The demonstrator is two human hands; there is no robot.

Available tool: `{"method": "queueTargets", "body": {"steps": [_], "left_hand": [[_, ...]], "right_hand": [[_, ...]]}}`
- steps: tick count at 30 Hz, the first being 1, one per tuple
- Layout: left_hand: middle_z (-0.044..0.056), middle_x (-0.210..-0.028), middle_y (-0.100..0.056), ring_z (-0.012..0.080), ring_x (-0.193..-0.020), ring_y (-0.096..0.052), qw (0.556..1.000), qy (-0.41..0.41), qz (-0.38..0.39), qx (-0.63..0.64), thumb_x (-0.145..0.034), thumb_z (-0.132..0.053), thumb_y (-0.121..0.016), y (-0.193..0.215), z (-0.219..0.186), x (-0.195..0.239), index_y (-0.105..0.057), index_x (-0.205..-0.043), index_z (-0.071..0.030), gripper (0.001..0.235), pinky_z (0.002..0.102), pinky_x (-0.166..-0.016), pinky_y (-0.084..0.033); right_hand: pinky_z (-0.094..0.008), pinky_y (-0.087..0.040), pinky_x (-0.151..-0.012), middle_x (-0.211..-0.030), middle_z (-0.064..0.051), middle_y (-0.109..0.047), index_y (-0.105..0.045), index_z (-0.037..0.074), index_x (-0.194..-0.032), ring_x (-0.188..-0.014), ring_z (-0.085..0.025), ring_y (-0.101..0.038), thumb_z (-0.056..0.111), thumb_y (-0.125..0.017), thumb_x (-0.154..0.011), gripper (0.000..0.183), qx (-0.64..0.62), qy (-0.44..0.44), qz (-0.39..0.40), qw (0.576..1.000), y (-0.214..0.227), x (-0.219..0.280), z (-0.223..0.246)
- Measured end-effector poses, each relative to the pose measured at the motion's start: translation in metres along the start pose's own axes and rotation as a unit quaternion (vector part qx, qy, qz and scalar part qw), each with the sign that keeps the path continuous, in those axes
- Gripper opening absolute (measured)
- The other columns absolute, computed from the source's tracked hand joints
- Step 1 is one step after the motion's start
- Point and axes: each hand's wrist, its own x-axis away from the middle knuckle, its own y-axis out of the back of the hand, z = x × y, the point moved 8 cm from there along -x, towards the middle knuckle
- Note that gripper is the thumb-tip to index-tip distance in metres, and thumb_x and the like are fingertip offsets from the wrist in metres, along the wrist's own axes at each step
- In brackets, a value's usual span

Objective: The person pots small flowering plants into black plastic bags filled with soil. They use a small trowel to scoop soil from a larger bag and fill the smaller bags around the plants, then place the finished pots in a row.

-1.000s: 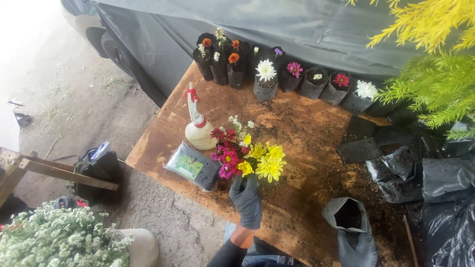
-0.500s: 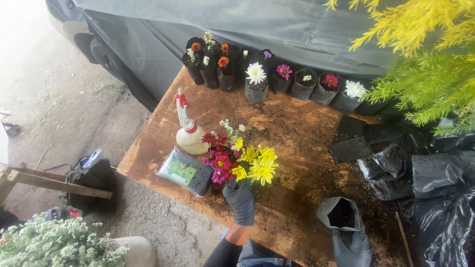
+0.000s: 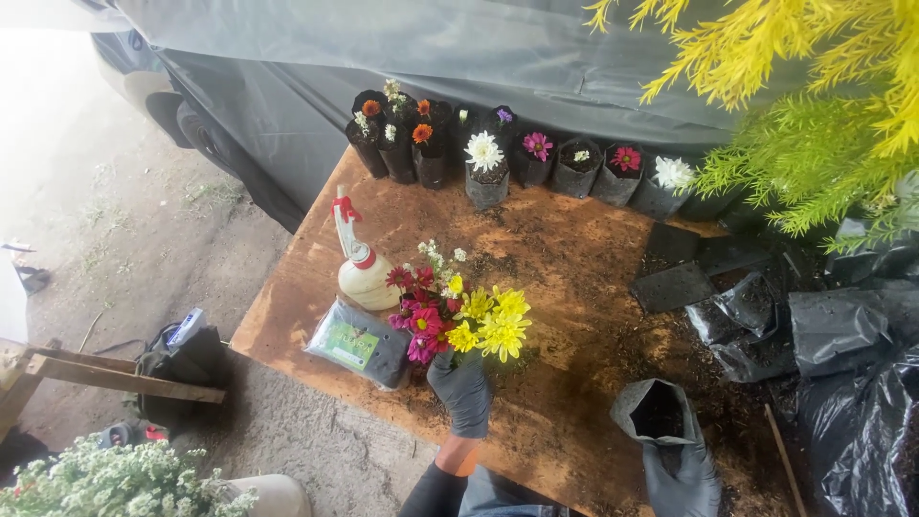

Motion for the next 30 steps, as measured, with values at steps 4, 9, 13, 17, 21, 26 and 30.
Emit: {"method": "queueTargets", "body": {"steps": [4,9,13,17,21,26,30], "left_hand": [[-0.009,-0.073,-0.062,0.0085,-0.072,-0.048,0.999,-0.026,0.013,-0.041,-0.074,0.021,-0.059,-0.002,-0.004,0.000,-0.074,-0.075,-0.013,0.037,0.031,-0.069,-0.039],[0.006,-0.104,-0.081,0.0175,-0.098,-0.073,0.999,-0.007,0.010,-0.051,-0.085,0.013,-0.070,-0.007,-0.011,0.001,-0.081,-0.107,-0.005,0.030,0.037,-0.092,-0.061],[0.008,-0.099,-0.080,0.0162,-0.092,-0.072,0.998,-0.044,0.041,0.006,-0.080,0.016,-0.075,-0.005,-0.011,0.003,-0.080,-0.098,-0.002,0.026,0.038,-0.087,-0.065],[0.007,-0.096,-0.081,0.0091,-0.083,-0.071,0.990,-0.121,0.013,-0.075,-0.080,0.013,-0.078,0.001,-0.035,0.009,-0.081,-0.104,-0.003,0.029,0.028,-0.076,-0.066],[-0.001,-0.077,-0.077,0.0034,-0.064,-0.064,0.972,-0.214,0.022,-0.092,-0.081,0.007,-0.083,-0.012,-0.095,0.029,-0.079,-0.096,-0.007,0.021,0.018,-0.055,-0.053],[0.014,-0.102,-0.082,0.0250,-0.093,-0.081,0.998,-0.009,0.055,0.018,-0.080,0.010,-0.080,-0.021,-0.135,0.046,-0.081,-0.100,-0.005,0.025,0.033,-0.077,-0.070],[0.015,-0.105,-0.063,0.0260,-0.101,-0.060,0.894,0.319,0.077,0.304,-0.074,0.006,-0.068,-0.034,-0.078,0.065,-0.066,-0.104,0.000,0.030,0.040,-0.102,-0.056]], "right_hand": [[-0.046,-0.048,-0.105,-0.142,-0.013,-0.063,-0.048,0.014,-0.156,-0.134,-0.035,-0.057,0.010,-0.073,-0.082,0.077,-0.024,-0.064,0.034,0.997,-0.013,-0.003,-0.028],[-0.047,-0.050,-0.104,-0.143,-0.012,-0.062,-0.044,0.017,-0.159,-0.132,-0.035,-0.058,0.008,-0.070,-0.084,0.081,-0.023,-0.075,0.040,0.996,0.000,-0.004,0.009],[-0.041,-0.045,-0.110,-0.150,-0.010,-0.056,-0.043,0.015,-0.159,-0.137,-0.031,-0.053,0.001,-0.067,-0.082,0.082,-0.067,-0.097,0.046,0.992,-0.014,-0.006,-0.015],[-0.045,-0.045,-0.108,-0.148,-0.015,-0.058,-0.048,0.012,-0.157,-0.136,-0.034,-0.055,-0.005,-0.071,-0.080,0.082,-0.124,-0.019,-0.006,0.992,-0.013,-0.002,-0.027],[-0.048,-0.046,-0.108,-0.151,-0.016,-0.055,-0.041,0.014,-0.160,-0.139,-0.035,-0.052,0.002,-0.071,-0.080,0.086,-0.054,-0.045,0.029,0.997,0.000,-0.007,0.004],[-0.051,-0.050,-0.104,-0.140,-0.011,-0.064,-0.044,0.016,-0.159,-0.130,-0.035,-0.059,0.019,-0.068,-0.086,0.077,0.020,-0.186,0.099,0.977,0.011,-0.011,0.029],[-0.053,-0.054,-0.094,-0.135,-0.011,-0.067,-0.044,0.018,-0.156,-0.119,-0.037,-0.065,0.027,-0.067,-0.082,0.078,0.035,-0.157,0.102,0.982,0.021,-0.011,0.052]]}}
